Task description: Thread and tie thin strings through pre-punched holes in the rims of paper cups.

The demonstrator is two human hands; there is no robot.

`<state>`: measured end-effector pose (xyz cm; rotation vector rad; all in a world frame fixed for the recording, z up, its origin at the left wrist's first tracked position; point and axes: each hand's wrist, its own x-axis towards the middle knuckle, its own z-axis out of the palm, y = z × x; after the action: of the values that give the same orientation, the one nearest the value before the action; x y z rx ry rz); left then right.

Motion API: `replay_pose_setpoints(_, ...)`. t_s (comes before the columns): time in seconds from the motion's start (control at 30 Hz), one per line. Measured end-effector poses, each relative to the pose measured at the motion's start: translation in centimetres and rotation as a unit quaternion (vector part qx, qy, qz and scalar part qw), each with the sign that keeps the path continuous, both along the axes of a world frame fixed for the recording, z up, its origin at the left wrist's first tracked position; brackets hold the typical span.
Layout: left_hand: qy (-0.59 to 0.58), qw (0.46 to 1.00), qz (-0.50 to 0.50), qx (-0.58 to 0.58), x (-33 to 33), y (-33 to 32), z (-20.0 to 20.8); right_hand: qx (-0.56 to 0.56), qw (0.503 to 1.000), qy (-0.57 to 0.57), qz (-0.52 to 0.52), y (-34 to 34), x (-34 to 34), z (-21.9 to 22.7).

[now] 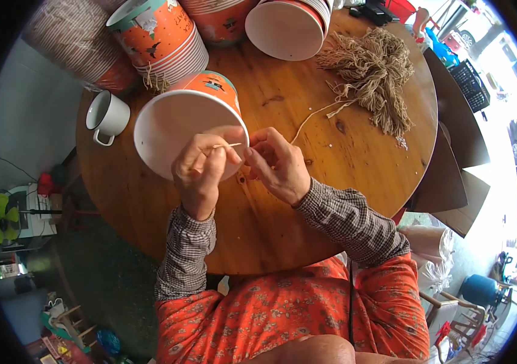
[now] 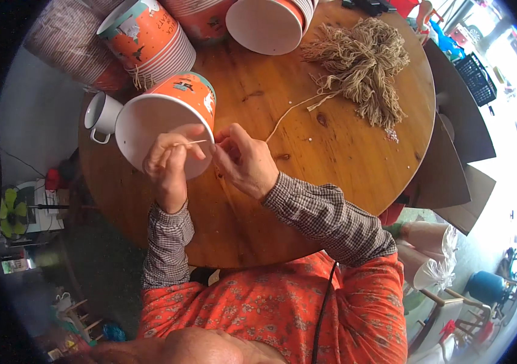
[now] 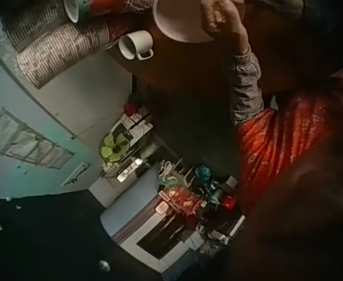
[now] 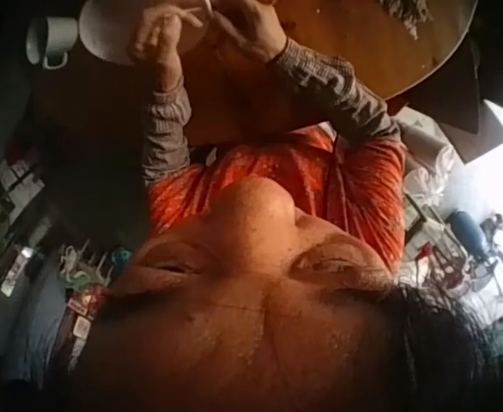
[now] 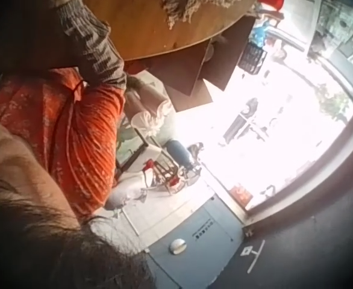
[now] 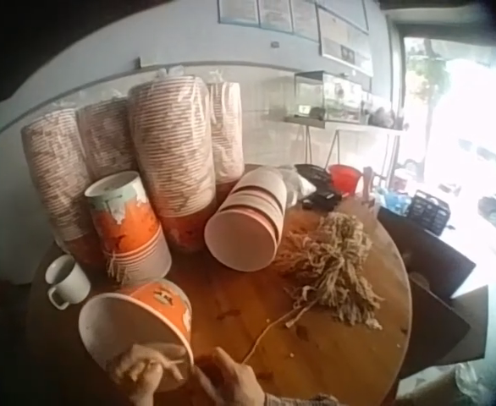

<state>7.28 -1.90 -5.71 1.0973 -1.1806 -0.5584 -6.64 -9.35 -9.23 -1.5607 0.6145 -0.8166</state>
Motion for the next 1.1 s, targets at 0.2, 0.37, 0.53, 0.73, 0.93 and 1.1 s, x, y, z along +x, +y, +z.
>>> replay_pose_setpoints(0.2,0.064,0.997,-0.034,-0.016,0.2,-0.8,-0.3,0.058,0.997,-0.041,-0.014,-2.2,0.1,-0.2)
replay_pose_setpoints(0.37,0.072,0.997,0.028,-0.016,-0.1,-0.6,0.0,-0.064,0.995,-0.025,-0.068,-1.7,-1.2,1.9)
replay_pose_setpoints(0.53,0.055,0.996,0.053,-0.046,-0.3,-0.9,-0.1,-0.086,0.996,0.013,-0.029,-1.1,-2.2,3.7)
replay_pose_setpoints(0.73,-0.032,0.998,0.042,-0.016,-1.9,-1.9,-0.5,-0.057,0.997,-0.043,-0.005,-1.1,-2.5,3.5)
replay_pose_setpoints(0.93,-0.242,0.966,0.07,-0.056,-1.9,-2.8,-0.8,-0.191,0.979,-0.037,-0.063,-1.7,-2.7,3.7)
replay_pose_setpoints(1.1,-0.232,0.973,-0.004,0.006,-1.9,-2.5,-0.7,-0.2,0.976,-0.042,-0.074,-3.0,-2.8,2.9)
